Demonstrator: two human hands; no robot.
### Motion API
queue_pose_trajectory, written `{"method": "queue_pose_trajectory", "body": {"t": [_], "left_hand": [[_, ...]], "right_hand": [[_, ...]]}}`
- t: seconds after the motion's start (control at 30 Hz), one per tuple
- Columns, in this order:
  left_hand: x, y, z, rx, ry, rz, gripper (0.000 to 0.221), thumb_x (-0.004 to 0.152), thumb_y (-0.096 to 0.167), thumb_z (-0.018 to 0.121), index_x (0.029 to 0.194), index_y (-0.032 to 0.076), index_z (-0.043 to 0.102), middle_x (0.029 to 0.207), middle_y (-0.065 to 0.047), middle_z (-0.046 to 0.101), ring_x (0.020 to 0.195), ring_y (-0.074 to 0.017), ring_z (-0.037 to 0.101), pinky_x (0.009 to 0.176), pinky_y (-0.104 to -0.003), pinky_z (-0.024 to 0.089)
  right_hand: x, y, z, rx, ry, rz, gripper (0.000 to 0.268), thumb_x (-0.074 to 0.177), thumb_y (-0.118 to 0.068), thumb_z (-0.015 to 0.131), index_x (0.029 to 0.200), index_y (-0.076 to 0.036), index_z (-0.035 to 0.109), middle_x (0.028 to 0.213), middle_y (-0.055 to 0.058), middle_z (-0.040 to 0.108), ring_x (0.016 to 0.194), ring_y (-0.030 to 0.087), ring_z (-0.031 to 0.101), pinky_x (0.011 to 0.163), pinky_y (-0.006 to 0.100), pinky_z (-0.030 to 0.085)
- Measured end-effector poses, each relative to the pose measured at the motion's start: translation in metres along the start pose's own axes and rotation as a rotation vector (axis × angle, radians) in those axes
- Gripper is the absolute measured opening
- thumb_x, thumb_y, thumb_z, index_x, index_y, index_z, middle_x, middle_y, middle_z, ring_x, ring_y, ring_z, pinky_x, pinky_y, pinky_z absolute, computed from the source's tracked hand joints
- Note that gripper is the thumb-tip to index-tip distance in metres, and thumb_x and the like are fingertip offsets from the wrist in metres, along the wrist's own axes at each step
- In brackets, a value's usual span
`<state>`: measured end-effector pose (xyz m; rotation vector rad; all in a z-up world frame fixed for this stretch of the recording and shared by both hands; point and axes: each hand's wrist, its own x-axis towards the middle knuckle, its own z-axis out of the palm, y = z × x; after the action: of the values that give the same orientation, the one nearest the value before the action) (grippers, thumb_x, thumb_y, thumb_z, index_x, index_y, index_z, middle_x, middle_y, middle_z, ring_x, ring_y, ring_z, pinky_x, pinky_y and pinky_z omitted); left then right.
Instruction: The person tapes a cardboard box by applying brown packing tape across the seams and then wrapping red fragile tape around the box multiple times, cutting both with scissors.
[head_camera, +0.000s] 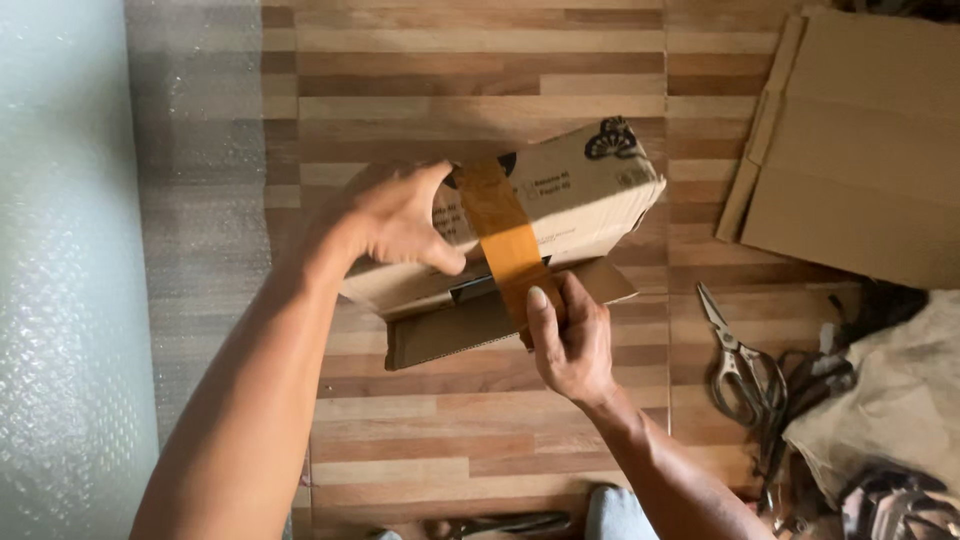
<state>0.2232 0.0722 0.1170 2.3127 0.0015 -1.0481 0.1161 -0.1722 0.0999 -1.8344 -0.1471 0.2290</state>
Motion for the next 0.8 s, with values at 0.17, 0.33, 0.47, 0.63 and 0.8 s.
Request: {"method": "queue_pose_trajectory", "body": {"t": [0.17,0.33,0.47,0.63,0.8], "left_hand": [[0.025,-0.019,-0.035,0.029,0.180,0.157,0.113,0.064,0.029,0.095,0.153,0.001,0.031,0.147,-0.028,0.045,0.135,-0.0472,0.045,0.109,-0.061,0.039],[-0.037,-0.009,0.015,0.316,0.996,0.491,0.055,0.082,0.038,0.081,0.121,0.004,0.062,0.125,-0.018,0.066,0.119,-0.0330,0.059,0.107,-0.051,0.046],[-0.031,-0.022,0.079,0.398,0.858,0.436,0.060,0.092,0.061,0.075,0.117,0.007,0.069,0.121,-0.013,0.066,0.116,-0.0291,0.055,0.112,-0.054,0.042],[0.003,-0.049,0.061,0.414,0.894,0.199,0.124,0.061,0.069,0.086,0.154,0.005,0.035,0.162,-0.021,0.023,0.153,-0.0418,0.023,0.123,-0.073,0.016],[0.015,-0.029,-0.019,0.395,0.394,-0.058,0.162,0.044,0.084,0.087,0.160,0.010,0.002,0.166,-0.020,-0.012,0.153,-0.0457,-0.010,0.113,-0.079,-0.001]], "right_hand": [[0.059,-0.021,0.013,-0.062,-0.011,0.080,0.041,0.107,-0.040,0.048,0.092,-0.004,0.059,0.058,0.003,0.063,0.046,0.008,0.061,0.039,0.027,0.051],[0.117,-0.032,0.021,-0.099,-0.065,0.133,0.044,0.106,-0.046,0.049,0.090,-0.007,0.061,0.060,0.004,0.061,0.047,0.009,0.057,0.040,0.027,0.049],[0.158,-0.032,0.028,-0.193,-0.127,0.242,0.054,0.105,-0.052,0.042,0.080,-0.008,0.061,0.058,0.004,0.059,0.045,0.013,0.055,0.039,0.031,0.049],[0.190,-0.023,0.033,-0.093,-0.203,0.331,0.059,0.107,-0.055,0.043,0.087,-0.004,0.064,0.065,0.006,0.058,0.051,0.016,0.055,0.048,0.033,0.052],[0.213,-0.040,0.036,-0.143,-0.207,0.462,0.054,0.104,-0.054,0.046,0.110,-0.006,0.069,0.084,0.004,0.071,0.075,0.013,0.066,0.072,0.030,0.059]]}}
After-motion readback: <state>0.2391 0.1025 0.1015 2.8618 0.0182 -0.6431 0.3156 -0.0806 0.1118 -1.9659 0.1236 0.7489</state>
